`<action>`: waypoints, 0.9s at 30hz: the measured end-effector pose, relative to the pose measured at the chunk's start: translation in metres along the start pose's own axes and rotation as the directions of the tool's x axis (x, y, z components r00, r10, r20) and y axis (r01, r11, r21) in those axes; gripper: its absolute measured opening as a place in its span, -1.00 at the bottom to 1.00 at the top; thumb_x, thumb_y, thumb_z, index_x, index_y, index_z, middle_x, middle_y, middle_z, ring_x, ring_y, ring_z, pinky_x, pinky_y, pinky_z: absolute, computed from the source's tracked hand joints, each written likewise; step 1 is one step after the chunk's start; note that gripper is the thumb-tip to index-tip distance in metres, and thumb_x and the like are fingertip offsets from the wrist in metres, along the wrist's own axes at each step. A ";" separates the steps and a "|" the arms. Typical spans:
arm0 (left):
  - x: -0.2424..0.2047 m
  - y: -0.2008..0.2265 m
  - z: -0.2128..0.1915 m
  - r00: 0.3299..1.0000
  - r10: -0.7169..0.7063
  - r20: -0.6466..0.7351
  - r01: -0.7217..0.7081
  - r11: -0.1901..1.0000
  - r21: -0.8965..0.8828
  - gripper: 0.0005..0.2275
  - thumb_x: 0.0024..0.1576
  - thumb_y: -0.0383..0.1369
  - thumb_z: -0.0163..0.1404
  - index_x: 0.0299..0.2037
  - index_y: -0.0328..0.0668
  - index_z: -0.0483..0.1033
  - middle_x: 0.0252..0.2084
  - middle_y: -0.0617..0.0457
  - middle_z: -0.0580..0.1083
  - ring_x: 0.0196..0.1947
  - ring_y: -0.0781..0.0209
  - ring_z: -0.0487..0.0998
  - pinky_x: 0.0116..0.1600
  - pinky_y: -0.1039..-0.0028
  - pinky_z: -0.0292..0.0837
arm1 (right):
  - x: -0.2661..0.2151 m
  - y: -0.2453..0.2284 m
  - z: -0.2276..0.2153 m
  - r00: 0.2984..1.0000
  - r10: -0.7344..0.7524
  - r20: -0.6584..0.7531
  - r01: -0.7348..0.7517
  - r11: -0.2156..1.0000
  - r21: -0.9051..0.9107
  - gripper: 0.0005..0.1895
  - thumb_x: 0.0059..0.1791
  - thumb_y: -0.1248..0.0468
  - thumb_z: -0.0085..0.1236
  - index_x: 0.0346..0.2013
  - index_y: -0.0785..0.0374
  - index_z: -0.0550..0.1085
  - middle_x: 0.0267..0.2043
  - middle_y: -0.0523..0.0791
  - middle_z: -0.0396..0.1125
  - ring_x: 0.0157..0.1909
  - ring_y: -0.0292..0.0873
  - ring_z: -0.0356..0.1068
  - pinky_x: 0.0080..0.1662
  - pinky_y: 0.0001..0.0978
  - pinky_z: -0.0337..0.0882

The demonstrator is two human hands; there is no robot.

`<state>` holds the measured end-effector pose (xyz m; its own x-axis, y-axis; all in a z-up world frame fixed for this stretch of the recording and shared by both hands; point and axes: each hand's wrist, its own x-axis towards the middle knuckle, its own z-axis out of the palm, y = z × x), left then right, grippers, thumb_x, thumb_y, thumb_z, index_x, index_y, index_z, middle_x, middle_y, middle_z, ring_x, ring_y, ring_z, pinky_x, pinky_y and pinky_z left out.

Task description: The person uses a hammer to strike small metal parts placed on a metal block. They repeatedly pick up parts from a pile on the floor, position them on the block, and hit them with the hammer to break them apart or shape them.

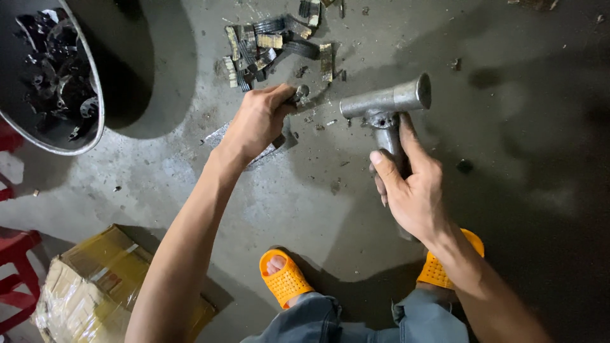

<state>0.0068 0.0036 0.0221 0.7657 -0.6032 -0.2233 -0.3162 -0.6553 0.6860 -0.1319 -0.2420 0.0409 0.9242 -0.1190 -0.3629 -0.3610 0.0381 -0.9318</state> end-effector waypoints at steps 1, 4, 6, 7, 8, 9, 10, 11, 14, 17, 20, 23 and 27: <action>0.000 0.000 -0.001 1.000 -0.001 0.000 0.001 1.000 0.000 -0.91 0.21 -0.53 0.06 -0.27 -0.19 0.40 -0.39 -0.17 0.48 -0.32 -0.31 0.58 -0.22 0.13 0.49 | 0.000 -0.002 0.001 1.000 0.000 0.001 0.000 1.000 0.000 -0.45 0.11 0.36 -0.01 0.40 0.41 0.19 -0.51 0.05 0.35 -0.65 -0.22 0.30 -0.70 -0.41 0.40; 0.001 -0.002 -0.001 1.000 0.024 -0.008 -0.024 1.000 -0.021 -0.90 0.23 -0.52 0.08 -0.26 -0.16 0.42 -0.39 -0.13 0.51 -0.31 -0.25 0.61 -0.18 0.20 0.53 | 0.000 -0.008 0.003 1.000 -0.009 -0.003 0.009 1.000 -0.007 -0.47 0.10 0.39 -0.01 0.38 0.41 0.22 -0.53 0.05 0.36 -0.68 -0.22 0.30 -0.72 -0.43 0.38; 0.001 -0.003 -0.001 0.999 0.026 0.023 -0.026 1.000 0.002 -0.91 0.24 -0.51 0.05 -0.27 -0.14 0.42 -0.38 -0.13 0.51 -0.31 -0.26 0.60 -0.19 0.16 0.52 | 0.001 -0.011 0.005 1.000 -0.024 0.010 0.024 1.000 -0.017 -0.48 0.10 0.41 0.00 0.37 0.43 0.23 -0.54 0.05 0.35 -0.69 -0.21 0.30 -0.72 -0.42 0.39; 0.001 -0.006 0.001 0.999 0.026 0.023 -0.026 1.000 0.003 -0.91 0.24 -0.51 0.05 -0.27 -0.14 0.42 -0.38 -0.13 0.51 -0.31 -0.26 0.60 -0.19 0.16 0.52 | 0.002 -0.011 0.005 1.000 -0.025 0.010 0.025 1.000 -0.017 -0.48 0.10 0.41 0.00 0.37 0.43 0.23 -0.54 0.05 0.35 -0.69 -0.21 0.30 -0.72 -0.42 0.39; 0.001 -0.009 0.002 0.999 0.025 0.033 -0.025 1.000 -0.001 -0.91 0.25 -0.51 0.04 -0.27 -0.12 0.41 -0.39 -0.11 0.51 -0.33 -0.23 0.60 -0.19 0.19 0.52 | 0.003 -0.010 0.005 0.999 -0.041 0.008 0.041 0.999 -0.025 -0.49 0.09 0.41 0.02 0.35 0.41 0.27 -0.56 0.04 0.36 -0.70 -0.21 0.31 -0.72 -0.42 0.39; 0.000 -0.013 0.005 0.999 0.022 0.045 -0.022 1.000 -0.008 -0.91 0.27 -0.50 0.02 -0.27 -0.11 0.41 -0.39 -0.08 0.51 -0.35 -0.21 0.60 -0.19 0.22 0.52 | 0.003 -0.009 0.005 0.999 -0.052 0.006 0.052 0.998 -0.033 -0.51 0.08 0.41 0.04 0.33 0.39 0.30 -0.57 0.03 0.36 -0.71 -0.21 0.32 -0.73 -0.42 0.38; 0.003 -0.006 0.005 0.999 0.020 0.046 -0.020 1.000 -0.010 -0.91 0.27 -0.50 0.02 -0.27 -0.11 0.41 -0.39 -0.08 0.51 -0.35 -0.21 0.60 -0.19 0.22 0.52 | 0.002 -0.020 0.003 0.999 -0.049 0.006 0.049 0.998 -0.034 -0.51 0.08 0.41 0.04 0.33 0.39 0.30 -0.57 0.03 0.36 -0.71 -0.21 0.32 -0.73 -0.42 0.38; 0.005 -0.001 0.005 1.000 -0.001 0.028 0.000 1.000 0.021 -0.96 0.22 -0.55 0.02 -0.27 -0.25 0.45 -0.38 -0.04 0.53 -0.47 0.00 0.53 -0.29 0.28 0.48 | 0.001 -0.029 0.002 0.993 -0.120 0.021 0.121 0.991 -0.061 -0.44 0.07 0.47 0.05 0.39 0.43 0.22 -0.47 -0.01 0.38 -0.64 -0.25 0.30 -0.66 -0.47 0.35; 0.010 -0.003 0.010 0.999 -0.032 0.025 0.030 0.997 0.065 -0.99 0.19 -0.58 0.02 -0.28 -0.38 0.49 -0.34 0.01 0.56 -0.56 0.17 0.49 -0.36 0.31 0.44 | 0.000 -0.044 0.003 0.968 -0.252 0.004 0.251 0.962 -0.108 -0.42 0.10 0.52 0.04 0.41 0.49 0.14 -0.34 -0.01 0.40 -0.57 -0.26 0.30 -0.56 -0.52 0.33; 0.012 -0.008 0.013 0.998 -0.033 0.046 0.030 0.998 0.063 -0.96 0.19 -0.58 0.00 -0.31 -0.39 0.45 -0.33 0.00 0.56 -0.52 0.11 0.51 -0.33 0.28 0.43 | 0.006 -0.023 0.020 0.945 -0.309 -0.107 0.298 0.948 -0.107 -0.56 0.16 0.51 0.00 0.32 0.42 0.18 -0.31 -0.04 0.37 -0.52 -0.26 0.29 -0.49 -0.48 0.37; 0.006 -0.026 0.020 0.998 -0.007 0.065 0.003 0.998 0.061 -0.93 0.25 -0.52 -0.04 -0.29 -0.26 0.45 -0.36 -0.05 0.54 -0.41 -0.08 0.54 -0.26 0.19 0.47 | 0.030 0.001 0.028 0.957 -0.285 -0.048 0.258 0.919 -0.299 -0.58 0.11 0.36 0.10 0.26 0.28 0.31 -0.36 0.10 0.39 -0.42 0.03 0.38 -0.45 -0.13 0.40; 0.005 -0.028 0.013 0.996 0.008 0.092 -0.012 0.999 0.042 -0.95 0.28 -0.45 -0.04 -0.24 -0.14 0.44 -0.36 -0.12 0.52 -0.29 -0.29 0.59 -0.17 0.08 0.52 | 0.043 -0.006 0.018 0.977 -0.203 0.060 0.208 0.870 -0.447 -0.51 0.04 0.30 0.22 0.28 0.26 0.43 -0.30 0.27 0.46 -0.30 0.28 0.51 -0.41 0.10 0.46; -0.014 -0.021 0.006 0.986 -0.055 -0.155 0.047 0.997 -0.053 -0.93 0.24 -0.49 0.06 -0.24 -0.08 0.46 -0.39 -0.10 0.50 -0.27 -0.24 0.60 -0.19 0.19 0.51 | 0.040 -0.008 0.008 0.990 -0.136 -0.036 0.119 0.946 -0.302 -0.52 0.09 0.35 0.15 0.33 0.29 0.39 -0.43 0.16 0.40 -0.54 -0.04 0.42 -0.61 -0.24 0.41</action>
<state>-0.0007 0.0227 0.0069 0.8597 -0.4882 -0.1504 -0.2495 -0.6582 0.7103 -0.0915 -0.2388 0.0335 0.9597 -0.1584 -0.2323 -0.2691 -0.2773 -0.9224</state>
